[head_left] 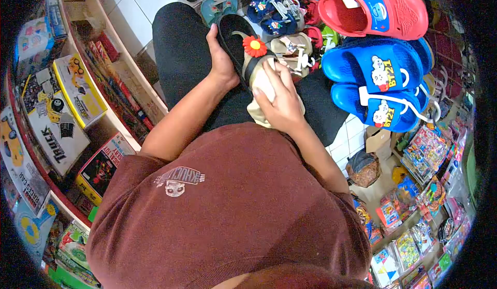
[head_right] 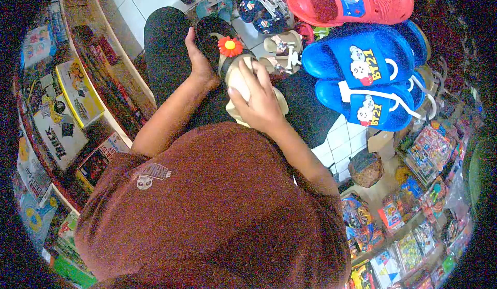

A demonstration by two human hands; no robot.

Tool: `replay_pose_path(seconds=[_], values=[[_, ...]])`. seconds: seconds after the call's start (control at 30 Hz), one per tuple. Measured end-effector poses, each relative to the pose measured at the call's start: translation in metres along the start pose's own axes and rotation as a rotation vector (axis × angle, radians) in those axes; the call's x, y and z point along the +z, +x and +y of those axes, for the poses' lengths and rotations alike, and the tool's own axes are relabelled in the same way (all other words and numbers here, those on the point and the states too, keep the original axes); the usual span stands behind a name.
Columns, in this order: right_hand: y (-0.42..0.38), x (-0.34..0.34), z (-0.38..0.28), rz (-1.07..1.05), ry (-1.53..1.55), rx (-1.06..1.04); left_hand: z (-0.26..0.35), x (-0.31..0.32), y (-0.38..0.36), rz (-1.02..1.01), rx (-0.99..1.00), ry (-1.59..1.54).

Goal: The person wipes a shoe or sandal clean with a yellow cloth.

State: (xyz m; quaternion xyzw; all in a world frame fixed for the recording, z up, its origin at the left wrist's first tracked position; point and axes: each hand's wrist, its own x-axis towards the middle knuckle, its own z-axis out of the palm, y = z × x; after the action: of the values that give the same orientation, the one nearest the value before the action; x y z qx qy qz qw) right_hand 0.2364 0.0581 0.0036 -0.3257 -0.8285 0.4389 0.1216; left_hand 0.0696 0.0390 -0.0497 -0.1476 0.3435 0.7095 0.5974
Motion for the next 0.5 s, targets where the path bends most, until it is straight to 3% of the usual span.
replay_pose_path(seconds=[0.13,0.23,0.33,0.5], values=[[-0.010,-0.006,0.007,-0.073,-0.054,-0.156,-0.001,-0.004,0.004,-0.007,-0.025,0.011],[-0.007,0.003,0.009,-0.036,-0.043,-0.046,-0.003,-0.002,0.003,-0.001,0.006,0.046],[0.003,0.012,0.003,0.052,-0.161,-0.095,-0.005,-0.006,0.006,-0.045,-0.025,0.054],[0.032,0.014,0.008,-0.059,0.011,-0.037,-0.004,-0.016,0.010,-0.068,-0.130,0.033]])
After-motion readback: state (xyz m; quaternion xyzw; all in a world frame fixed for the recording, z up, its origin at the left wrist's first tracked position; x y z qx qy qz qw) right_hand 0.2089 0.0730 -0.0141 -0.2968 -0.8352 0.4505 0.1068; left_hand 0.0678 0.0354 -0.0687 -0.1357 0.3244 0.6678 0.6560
